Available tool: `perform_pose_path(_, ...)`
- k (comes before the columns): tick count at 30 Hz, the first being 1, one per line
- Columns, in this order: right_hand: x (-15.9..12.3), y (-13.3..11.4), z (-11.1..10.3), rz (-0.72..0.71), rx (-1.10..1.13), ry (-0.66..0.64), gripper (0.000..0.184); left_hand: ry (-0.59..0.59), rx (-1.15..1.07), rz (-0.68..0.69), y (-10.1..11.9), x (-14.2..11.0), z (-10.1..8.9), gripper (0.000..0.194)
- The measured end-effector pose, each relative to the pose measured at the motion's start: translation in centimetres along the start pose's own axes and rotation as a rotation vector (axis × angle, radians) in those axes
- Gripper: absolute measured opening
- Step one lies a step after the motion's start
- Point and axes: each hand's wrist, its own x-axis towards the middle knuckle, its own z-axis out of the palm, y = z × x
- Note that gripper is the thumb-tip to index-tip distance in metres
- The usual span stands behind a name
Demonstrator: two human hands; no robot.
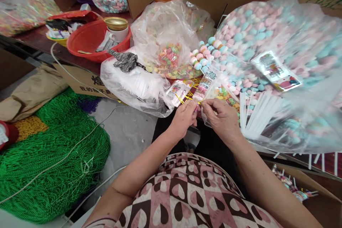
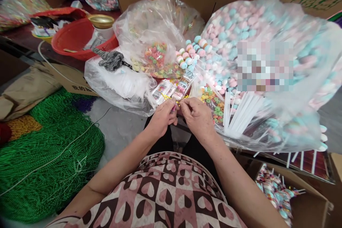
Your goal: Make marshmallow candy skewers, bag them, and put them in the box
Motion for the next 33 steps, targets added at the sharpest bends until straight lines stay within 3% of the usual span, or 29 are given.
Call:
perform_pose_path(4, -0.4, 0.0, -0.3, 0.070, 0.202, 0.013, 0.012, -0.045, -0.048, -0.007, 0.0, -0.1, 0.2, 0.040)
perform_pose_path(8, -0.7, 0.5, -0.2, 0.293, 0.527, -0.022, 0.018, -0.194, -0.159, -0.091, 0.5, -0.6, 0.2, 0.035)
perform_pose_path(13, -0.5, 1.1, -1.2, 0.378, 0.771, -0.200, 0.025, -0.384, -0.249, -0.323, 1.4, -1.3, -0.1, 0.035)
perform_pose_path(17, -0.3, 1.4, -2.5, 0.387, 0.896, -0.422, 0.057, -0.511, -0.323, -0.525, 1.4, -1.7, 0.1, 0.039)
perform_pose_path(19, -0.4, 1.7, -2.5, 0.388, 0.920, -0.483, 0.047, -0.529, -0.374, -0.531, 1.2, -1.8, 0.2, 0.039)
perform_pose_path(22, -0.7, 2.2, -1.7, 0.401, 0.934, -0.385, 0.030, -0.506, -0.424, -0.472, 1.0, -2.0, 0.4, 0.035)
perform_pose_path(26, -0.6, 2.4, -0.4, 0.416, 0.877, -0.194, 0.030, -0.435, -0.426, -0.391, 0.9, -2.0, 0.5, 0.028)
perform_pose_path(29, -0.5, 2.2, 0.1, 0.385, 0.735, -0.101, 0.034, -0.372, -0.393, -0.312, 0.8, -1.8, 0.7, 0.027)
perform_pose_path(33, -0.6, 1.7, 0.1, 0.284, 0.416, -0.032, 0.026, -0.274, -0.285, -0.212, 0.5, -1.6, 0.8, 0.033)
